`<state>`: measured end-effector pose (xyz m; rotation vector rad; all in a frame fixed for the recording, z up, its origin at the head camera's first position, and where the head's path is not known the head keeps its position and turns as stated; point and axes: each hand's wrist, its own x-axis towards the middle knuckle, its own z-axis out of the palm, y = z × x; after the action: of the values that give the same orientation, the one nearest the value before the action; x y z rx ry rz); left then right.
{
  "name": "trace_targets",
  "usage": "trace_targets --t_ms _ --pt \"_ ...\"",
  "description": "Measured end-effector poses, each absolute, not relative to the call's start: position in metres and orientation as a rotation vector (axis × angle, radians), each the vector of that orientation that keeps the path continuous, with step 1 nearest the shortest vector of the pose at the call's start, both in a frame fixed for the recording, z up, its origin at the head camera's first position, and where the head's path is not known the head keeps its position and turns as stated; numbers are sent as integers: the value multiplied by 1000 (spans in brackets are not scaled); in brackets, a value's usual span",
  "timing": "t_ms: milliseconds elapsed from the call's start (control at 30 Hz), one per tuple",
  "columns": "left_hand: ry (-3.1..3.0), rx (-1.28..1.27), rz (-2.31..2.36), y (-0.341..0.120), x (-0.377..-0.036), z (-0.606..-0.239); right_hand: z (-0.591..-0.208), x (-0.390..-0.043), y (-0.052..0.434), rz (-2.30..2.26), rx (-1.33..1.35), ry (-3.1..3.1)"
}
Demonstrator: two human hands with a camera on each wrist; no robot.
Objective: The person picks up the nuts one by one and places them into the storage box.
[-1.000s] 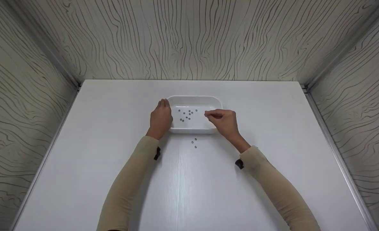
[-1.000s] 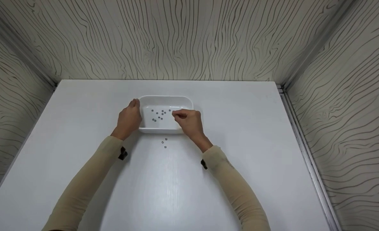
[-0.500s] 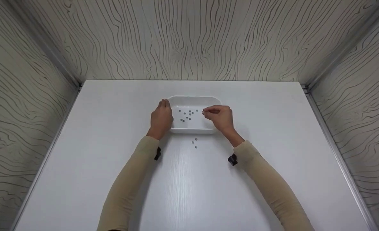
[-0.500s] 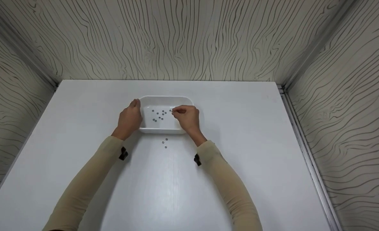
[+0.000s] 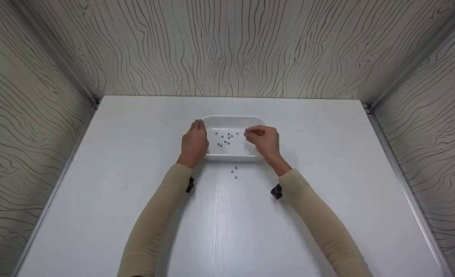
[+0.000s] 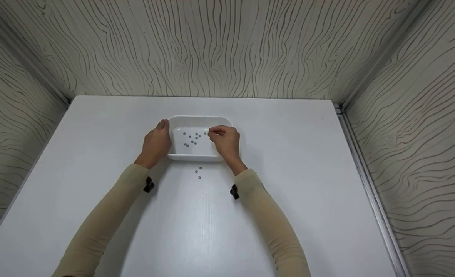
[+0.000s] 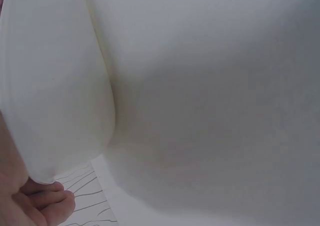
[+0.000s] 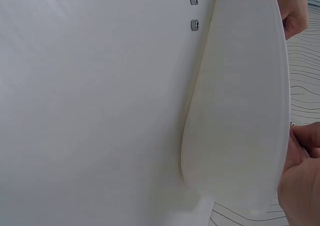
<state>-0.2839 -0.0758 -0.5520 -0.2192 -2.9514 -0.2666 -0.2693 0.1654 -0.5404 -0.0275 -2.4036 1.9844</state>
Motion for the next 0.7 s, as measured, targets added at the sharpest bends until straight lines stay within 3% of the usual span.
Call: trace_targets --t_ms 700 --pt "-2932 -224 -240 -76 -284 -554 -538 -264 168 1726 77 -2471"
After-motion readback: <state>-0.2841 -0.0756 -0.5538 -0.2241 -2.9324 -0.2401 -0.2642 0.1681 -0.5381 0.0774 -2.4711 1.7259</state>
